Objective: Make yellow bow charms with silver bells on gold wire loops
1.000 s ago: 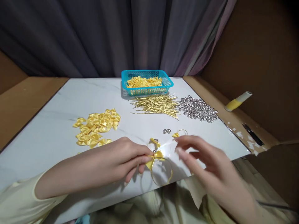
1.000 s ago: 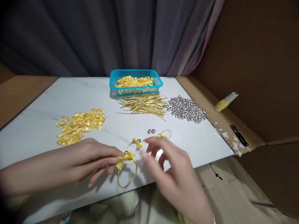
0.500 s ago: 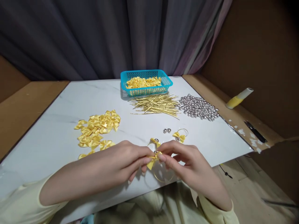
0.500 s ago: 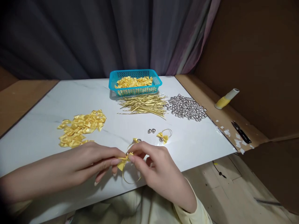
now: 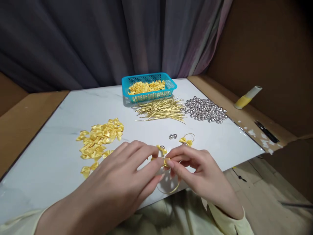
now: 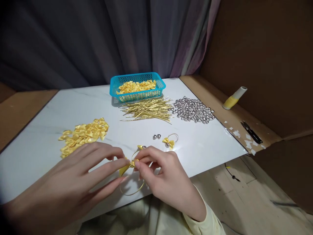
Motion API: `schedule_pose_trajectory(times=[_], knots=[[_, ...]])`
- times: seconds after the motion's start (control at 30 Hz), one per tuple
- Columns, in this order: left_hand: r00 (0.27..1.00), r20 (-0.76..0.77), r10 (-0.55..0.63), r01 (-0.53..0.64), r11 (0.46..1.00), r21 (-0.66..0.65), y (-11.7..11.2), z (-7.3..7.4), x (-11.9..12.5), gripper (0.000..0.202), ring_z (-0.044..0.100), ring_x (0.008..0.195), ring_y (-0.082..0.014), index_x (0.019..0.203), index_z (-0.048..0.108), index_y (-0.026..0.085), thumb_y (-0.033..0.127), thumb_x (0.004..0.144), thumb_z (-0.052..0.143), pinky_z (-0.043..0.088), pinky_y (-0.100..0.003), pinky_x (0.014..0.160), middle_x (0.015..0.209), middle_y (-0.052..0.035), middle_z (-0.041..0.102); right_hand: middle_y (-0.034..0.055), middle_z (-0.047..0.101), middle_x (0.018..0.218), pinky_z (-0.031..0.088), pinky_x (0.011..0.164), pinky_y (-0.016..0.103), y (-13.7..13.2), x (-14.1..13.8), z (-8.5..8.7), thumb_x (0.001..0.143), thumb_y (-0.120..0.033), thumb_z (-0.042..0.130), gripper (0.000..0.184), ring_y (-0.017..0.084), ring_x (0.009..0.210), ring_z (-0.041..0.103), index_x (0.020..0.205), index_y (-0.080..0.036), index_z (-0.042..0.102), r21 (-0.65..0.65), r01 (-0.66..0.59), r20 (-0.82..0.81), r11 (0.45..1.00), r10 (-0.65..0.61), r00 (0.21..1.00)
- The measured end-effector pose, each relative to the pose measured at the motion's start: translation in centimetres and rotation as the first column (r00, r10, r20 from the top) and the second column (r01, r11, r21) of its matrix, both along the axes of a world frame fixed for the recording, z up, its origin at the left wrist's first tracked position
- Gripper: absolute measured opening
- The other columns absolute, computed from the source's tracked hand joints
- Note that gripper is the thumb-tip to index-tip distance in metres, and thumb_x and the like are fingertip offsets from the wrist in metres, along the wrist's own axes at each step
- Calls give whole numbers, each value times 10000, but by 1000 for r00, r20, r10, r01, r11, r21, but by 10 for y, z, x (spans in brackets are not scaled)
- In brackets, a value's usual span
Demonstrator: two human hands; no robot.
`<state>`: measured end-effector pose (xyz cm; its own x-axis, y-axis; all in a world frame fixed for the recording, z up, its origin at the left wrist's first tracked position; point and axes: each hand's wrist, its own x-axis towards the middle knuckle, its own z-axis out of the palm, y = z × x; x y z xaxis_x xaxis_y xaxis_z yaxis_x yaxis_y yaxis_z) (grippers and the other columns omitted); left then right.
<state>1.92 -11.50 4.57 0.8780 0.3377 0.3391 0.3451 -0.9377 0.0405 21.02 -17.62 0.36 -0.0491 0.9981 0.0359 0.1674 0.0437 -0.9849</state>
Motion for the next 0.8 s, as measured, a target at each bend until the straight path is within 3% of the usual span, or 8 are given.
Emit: schedule_pose_trajectory(times=[0.17, 0.8], knots=[[999, 17, -31, 30, 999, 25, 2, -6, 3, 101, 516, 829, -213, 921, 616, 155, 142, 915, 516, 395, -348, 679, 899, -42, 631, -8, 677, 706, 515, 573, 187, -1, 0, 0, 882, -216, 590, 56, 104, 626, 642, 867, -187, 636, -8, -7, -49, 1000, 7, 999], [997, 69, -30, 32, 999, -35, 5, -11, 6, 96, 445, 920, -224, 912, 610, 122, 92, 910, 519, 391, -329, 794, 941, -68, 594, -17, 666, 691, 525, 581, 167, 0, -1, -3, 882, -204, 593, 54, 91, 619, 647, 867, -181, 639, -9, -3, -96, 1000, 2, 995]])
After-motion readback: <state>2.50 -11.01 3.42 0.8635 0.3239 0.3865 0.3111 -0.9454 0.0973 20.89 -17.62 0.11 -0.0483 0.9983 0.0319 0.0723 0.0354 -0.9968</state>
